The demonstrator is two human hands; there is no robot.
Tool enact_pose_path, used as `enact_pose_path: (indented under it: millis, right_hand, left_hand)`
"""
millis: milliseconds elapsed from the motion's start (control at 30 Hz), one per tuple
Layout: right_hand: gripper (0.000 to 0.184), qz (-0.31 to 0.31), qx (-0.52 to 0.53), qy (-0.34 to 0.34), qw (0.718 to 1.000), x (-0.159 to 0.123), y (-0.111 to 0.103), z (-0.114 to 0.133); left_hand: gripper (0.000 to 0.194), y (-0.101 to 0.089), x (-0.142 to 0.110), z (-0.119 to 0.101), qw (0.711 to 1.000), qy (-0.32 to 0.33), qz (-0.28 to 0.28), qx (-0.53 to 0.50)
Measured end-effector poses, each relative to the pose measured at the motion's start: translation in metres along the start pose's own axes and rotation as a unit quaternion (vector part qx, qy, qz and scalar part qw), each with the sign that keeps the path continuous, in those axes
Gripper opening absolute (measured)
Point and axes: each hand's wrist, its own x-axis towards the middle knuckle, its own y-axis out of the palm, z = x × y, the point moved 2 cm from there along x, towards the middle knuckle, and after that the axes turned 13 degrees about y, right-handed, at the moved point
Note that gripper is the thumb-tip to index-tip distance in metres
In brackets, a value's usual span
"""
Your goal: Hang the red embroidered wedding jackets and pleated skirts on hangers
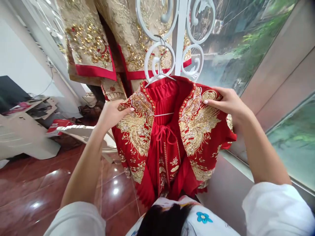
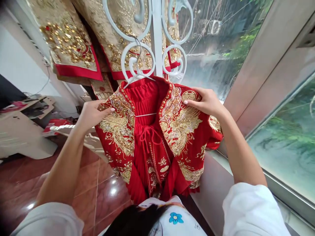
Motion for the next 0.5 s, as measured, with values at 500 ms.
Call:
enact_pose_path:
  millis: [500]
  right_hand:
    - [0.057, -0.03, 0.159, 0.047, 0.986, -0.006, 0.05, -0.019]
  left_hand:
    - [0.055, -0.028, -0.005, -0.026, 0.97, 0.009, -0.103, 0.219]
